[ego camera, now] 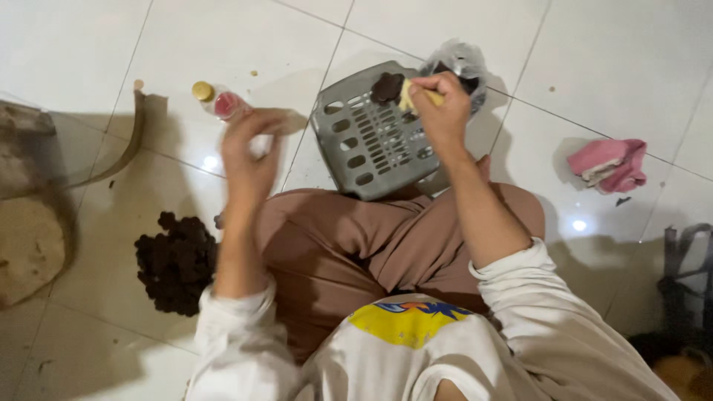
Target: The person sits on the floor and wipes dark flower-shaped foam cutouts one at a time with a yellow sponge, rubbing each piece over a slotted plastic basket tray and placing finished pieces on the floor beside them. They briefly pour liquid from a bottle onto the sponge mid-task and continue wiping pieces.
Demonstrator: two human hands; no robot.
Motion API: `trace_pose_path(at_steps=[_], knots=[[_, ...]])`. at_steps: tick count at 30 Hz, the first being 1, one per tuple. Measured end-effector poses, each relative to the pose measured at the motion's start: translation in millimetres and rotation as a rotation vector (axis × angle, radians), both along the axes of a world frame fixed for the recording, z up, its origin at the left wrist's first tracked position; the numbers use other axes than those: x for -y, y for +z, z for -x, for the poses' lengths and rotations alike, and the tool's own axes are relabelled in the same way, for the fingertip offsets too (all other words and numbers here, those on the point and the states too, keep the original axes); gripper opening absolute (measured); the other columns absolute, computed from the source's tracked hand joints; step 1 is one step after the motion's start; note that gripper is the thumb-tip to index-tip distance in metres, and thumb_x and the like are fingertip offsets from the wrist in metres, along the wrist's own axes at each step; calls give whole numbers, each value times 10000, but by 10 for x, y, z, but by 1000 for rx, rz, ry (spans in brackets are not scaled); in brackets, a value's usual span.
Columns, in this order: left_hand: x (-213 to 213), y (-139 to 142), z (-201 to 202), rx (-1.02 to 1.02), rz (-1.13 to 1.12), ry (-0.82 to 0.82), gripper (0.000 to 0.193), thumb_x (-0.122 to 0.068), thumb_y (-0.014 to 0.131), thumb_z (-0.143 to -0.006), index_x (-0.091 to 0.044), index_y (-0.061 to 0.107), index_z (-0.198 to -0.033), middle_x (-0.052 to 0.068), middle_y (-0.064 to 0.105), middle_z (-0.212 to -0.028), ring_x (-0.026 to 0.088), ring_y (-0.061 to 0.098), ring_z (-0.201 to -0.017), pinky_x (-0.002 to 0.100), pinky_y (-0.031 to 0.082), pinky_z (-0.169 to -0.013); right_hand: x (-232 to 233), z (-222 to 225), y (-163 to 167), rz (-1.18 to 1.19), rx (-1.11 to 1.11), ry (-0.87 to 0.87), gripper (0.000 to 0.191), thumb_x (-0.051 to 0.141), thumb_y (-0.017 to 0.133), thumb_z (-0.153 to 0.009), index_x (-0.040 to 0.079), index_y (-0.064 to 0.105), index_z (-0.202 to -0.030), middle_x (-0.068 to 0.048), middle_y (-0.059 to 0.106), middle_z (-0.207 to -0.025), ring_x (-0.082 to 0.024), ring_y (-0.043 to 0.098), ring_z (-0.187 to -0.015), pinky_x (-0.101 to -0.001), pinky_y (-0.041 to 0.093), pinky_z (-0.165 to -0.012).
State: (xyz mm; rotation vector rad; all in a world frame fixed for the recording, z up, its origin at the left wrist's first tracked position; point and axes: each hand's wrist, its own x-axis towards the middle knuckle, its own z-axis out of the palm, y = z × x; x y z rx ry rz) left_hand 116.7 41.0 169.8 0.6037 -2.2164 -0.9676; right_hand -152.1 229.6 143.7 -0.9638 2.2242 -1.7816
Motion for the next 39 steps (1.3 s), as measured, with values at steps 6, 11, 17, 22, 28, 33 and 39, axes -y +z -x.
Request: trace_pose_path(at_steps=[6, 11, 17, 22, 28, 33, 39], knots=[[-193, -10, 1339, 255, 205, -79, 331, -235, 844, -798, -78, 729, -1066, 158, 700, -1073, 400, 642, -963, 493, 522, -841, 218, 65, -59, 32, 27, -29, 89, 62, 752, -937, 1, 757, -1002, -49, 679, -970, -122, 628, -912, -275, 521, -836], [-141, -150, 1899, 393, 347, -49, 425, -263, 885, -713, -57, 722, -1047, 190, 687, -1029, 432, 645, -917, 515, 519, -765, 407, 199, 83, -26, 24, -119, 119, 152, 787, -897, 60, 761, -968, -41, 727, -954, -126, 684, -881, -280, 556, -808], [-71, -219, 1920, 327, 379, -93, 373, -240, 886, -735, -64, 744, -1031, 160, 709, -982, 401, 668, -861, 477, 541, -763, 418, 183, 188, 5, 63, -83, 150, 152, 780, -901, 40, 774, -1000, -41, 668, -914, -122, 663, -838, -280, 536, -764], [-107, -112, 1835, 357, 363, -110, 307, -210, 857, -790, -90, 780, -1062, 136, 729, -983, 362, 684, -833, 455, 547, -737, 343, 243, 118, 26, 125, -54, 163, 167, 765, -910, 37, 770, -1008, -37, 661, -920, -99, 637, -812, -260, 527, -729], [-250, -94, 1518, 220, 382, -132, 359, -273, 839, -881, -58, 754, -1155, 155, 721, -1070, 371, 685, -954, 453, 539, -871, 308, 351, -10, 62, 110, -55, 166, 166, 768, -908, 26, 761, -998, -20, 661, -931, -93, 647, -823, -249, 530, -735], [-461, -338, 1380, 342, 267, -22, 377, -298, 849, -840, -89, 784, -1147, 128, 740, -1076, 372, 644, -1010, 518, 440, -918, 323, 424, -129, -4, 179, -46, 172, 179, 772, -903, 39, 776, -1001, -30, 658, -915, -100, 633, -788, -250, 524, -690], [-439, -704, 1320, 282, 258, -5, 370, -325, 854, -872, -122, 776, -1171, 99, 650, -1137, 329, 560, -1115, 548, 357, -1045, 446, 378, -387, -12, 38, -104, 132, 150, 797, -884, 60, 773, -977, -35, 721, -959, -133, 693, -887, -286, 559, -813]])
